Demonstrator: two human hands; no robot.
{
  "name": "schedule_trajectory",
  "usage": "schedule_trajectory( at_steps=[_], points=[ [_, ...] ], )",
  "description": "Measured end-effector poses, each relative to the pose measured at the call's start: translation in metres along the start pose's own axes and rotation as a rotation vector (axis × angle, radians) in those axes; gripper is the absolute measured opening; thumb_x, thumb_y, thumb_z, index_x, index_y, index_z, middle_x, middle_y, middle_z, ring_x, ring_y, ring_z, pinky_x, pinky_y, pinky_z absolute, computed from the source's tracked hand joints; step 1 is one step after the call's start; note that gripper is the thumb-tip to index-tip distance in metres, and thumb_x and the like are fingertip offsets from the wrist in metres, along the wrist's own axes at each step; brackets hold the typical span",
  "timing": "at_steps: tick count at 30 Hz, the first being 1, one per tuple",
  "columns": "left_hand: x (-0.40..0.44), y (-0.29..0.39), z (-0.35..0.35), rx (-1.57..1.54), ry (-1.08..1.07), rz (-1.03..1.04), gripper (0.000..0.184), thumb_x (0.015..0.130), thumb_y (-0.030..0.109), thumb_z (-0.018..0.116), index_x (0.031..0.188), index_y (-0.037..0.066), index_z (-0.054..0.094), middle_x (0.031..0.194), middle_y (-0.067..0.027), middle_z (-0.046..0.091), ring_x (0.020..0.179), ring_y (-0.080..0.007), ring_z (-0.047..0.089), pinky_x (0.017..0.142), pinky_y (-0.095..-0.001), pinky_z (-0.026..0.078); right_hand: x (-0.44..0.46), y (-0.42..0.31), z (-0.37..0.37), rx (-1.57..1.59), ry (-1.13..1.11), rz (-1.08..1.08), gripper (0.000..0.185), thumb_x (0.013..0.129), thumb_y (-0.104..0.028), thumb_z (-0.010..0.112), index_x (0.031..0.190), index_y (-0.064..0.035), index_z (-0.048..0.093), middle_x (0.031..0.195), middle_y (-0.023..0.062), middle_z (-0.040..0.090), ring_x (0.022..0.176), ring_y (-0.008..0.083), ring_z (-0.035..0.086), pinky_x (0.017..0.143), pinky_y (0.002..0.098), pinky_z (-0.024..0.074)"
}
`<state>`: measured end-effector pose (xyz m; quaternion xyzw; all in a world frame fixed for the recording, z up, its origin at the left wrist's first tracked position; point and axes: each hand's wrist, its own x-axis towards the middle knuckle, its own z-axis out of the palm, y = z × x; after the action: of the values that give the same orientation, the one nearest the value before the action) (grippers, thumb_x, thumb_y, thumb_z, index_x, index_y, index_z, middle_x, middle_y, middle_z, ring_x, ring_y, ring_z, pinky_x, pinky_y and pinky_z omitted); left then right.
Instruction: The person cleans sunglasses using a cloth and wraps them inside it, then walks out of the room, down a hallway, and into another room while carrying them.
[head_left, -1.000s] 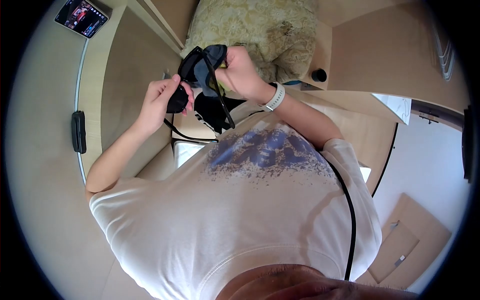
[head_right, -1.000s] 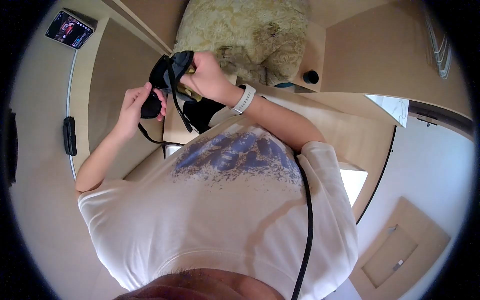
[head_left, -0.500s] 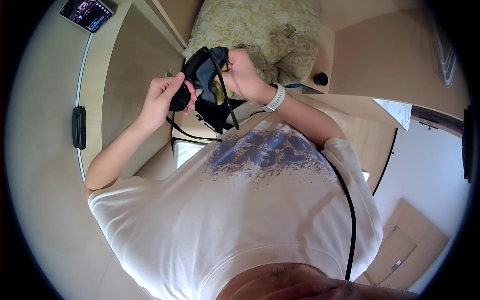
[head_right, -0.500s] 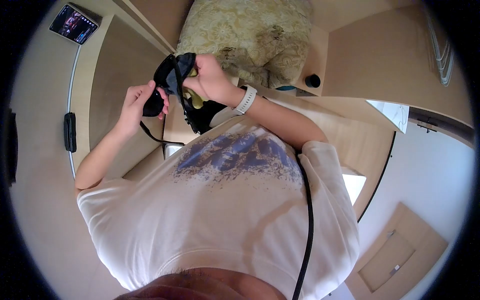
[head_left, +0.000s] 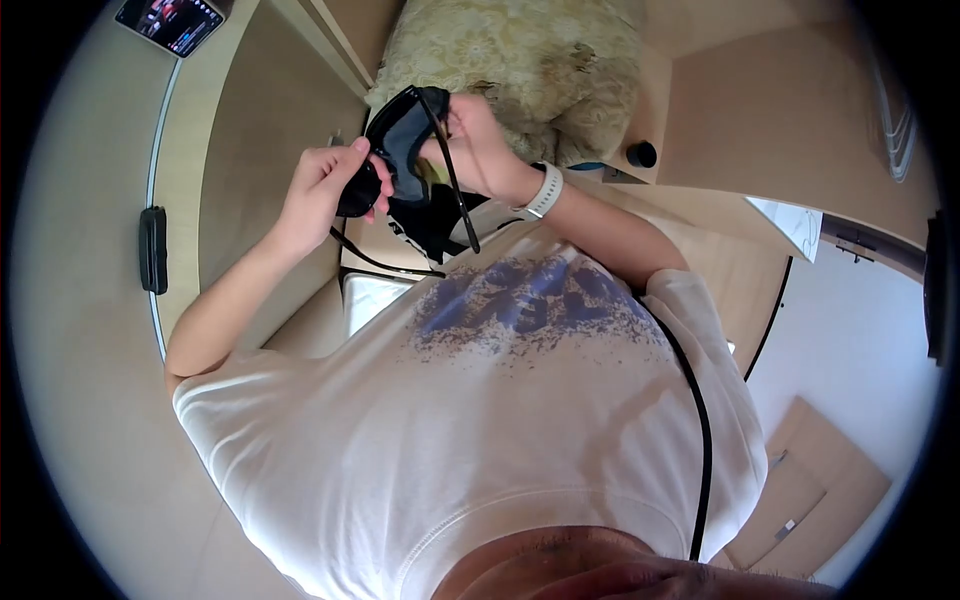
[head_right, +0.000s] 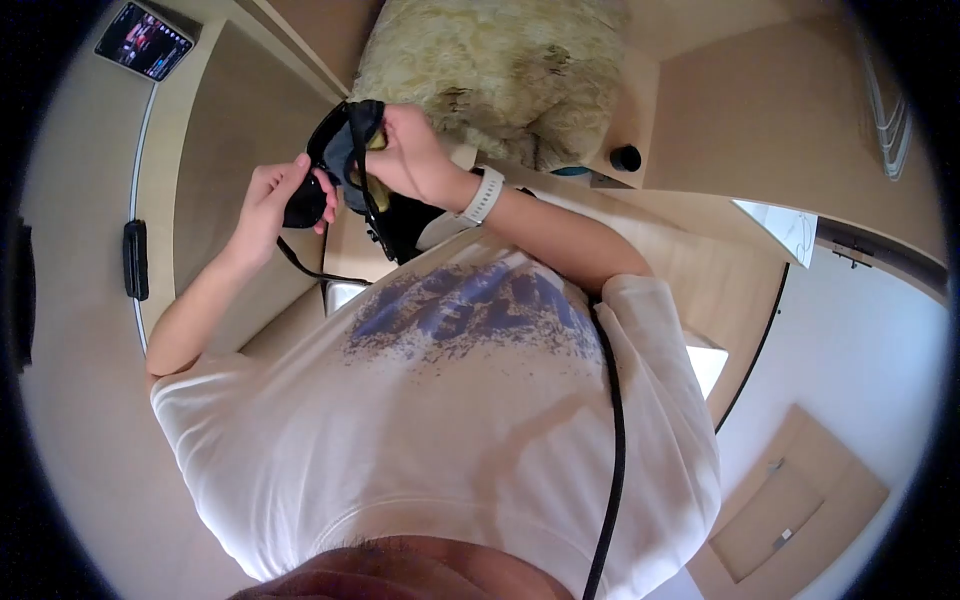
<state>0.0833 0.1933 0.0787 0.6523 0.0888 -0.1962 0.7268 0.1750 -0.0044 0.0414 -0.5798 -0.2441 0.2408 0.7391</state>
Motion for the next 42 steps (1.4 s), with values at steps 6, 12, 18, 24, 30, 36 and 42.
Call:
schedule_trajectory(
  at_steps=[6,12,18,24,30,36,42],
  points=[
    [0.006,-0.005,-0.009,0.025,-0.015,0.011,0.056,0.108,0.041,0.041,0.083,-0.002,0.065,0.075,-0.0075,0.066,0.064,-0.0124,0.065,0.055,-0.0253,0.052,0.003,0.007,-0.008,0.033,0.046,0.033,0.019,0.081,0.014,0.062,0.097,0.0037,0.067,0.093,0.0029,0.071,0.085,0.0086,0.063,0.079,0.0264,0.0527],
    [-0.001,-0.008,-0.005,0.042,-0.048,-0.042,0.055,0.108,0.04,0.041,0.081,-0.001,0.066,0.074,-0.0079,0.066,0.062,-0.0121,0.064,0.053,-0.0248,0.051,0.002,0.009,0.011,-0.059,0.029,-0.066,0.019,0.08,0.01,0.067,0.099,0.0035,0.067,0.093,0.0037,0.071,0.087,0.0076,0.062,0.08,0.0259,0.052],
    [0.0,-0.007,-0.007,-0.012,-0.021,0.03,0.054,0.108,0.038,0.043,0.081,-0.002,0.066,0.072,-0.0079,0.066,0.06,-0.0119,0.063,0.053,-0.0247,0.051,-0.003,0.015,-0.003,-0.008,0.039,0.002,0.017,0.08,0.011,0.064,0.095,0.0028,0.067,0.092,0.0029,0.07,0.085,0.0085,0.062,0.077,0.0268,0.0525],
    [0.006,-0.012,-0.01,0.049,-0.058,0.019,0.054,0.108,0.038,0.043,0.081,-0.002,0.066,0.071,-0.0064,0.065,0.058,-0.011,0.063,0.051,-0.0243,0.05,0.001,0.012,-0.001,0.097,0.093,0.018,0.009,0.089,0.002,0.068,0.098,0.0002,0.067,0.091,0.0003,0.07,0.083,0.0087,0.063,0.074,0.0253,0.0522],
    [0.0,-0.007,-0.004,0.092,-0.053,-0.006,0.055,0.108,0.039,0.043,0.08,-0.002,0.066,0.069,-0.0058,0.065,0.058,-0.0108,0.062,0.05,-0.0239,0.049,-0.007,0.017,0.007,-0.014,0.051,0.075,0.014,0.086,0.007,0.067,0.1,0.002,0.067,0.095,0.0029,0.071,0.086,0.0086,0.064,0.078,0.0249,0.0524],
    [0.003,-0.015,-0.009,0.072,-0.053,0.013,0.054,0.108,0.04,0.043,0.08,-0.001,0.066,0.069,-0.0056,0.065,0.058,-0.0105,0.062,0.05,-0.024,0.048,-0.008,0.026,-0.009,0.019,0.045,0.1,0.008,0.094,0.0,0.064,0.101,0.0011,0.067,0.094,0.0018,0.071,0.084,0.0088,0.064,0.078,0.0242,0.0525],
    [-0.001,-0.015,-0.006,0.103,-0.096,-0.036,0.053,0.108,0.04,0.044,0.081,-0.001,0.066,0.071,-0.006,0.066,0.059,-0.0106,0.063,0.051,-0.0242,0.049,-0.01,0.015,0.009,0.139,0.081,-0.005,0.011,0.09,0.004,0.066,0.1,0.0017,0.069,0.092,0.0023,0.071,0.082,0.0091,0.064,0.073,0.0245,0.0531]
  ],
)
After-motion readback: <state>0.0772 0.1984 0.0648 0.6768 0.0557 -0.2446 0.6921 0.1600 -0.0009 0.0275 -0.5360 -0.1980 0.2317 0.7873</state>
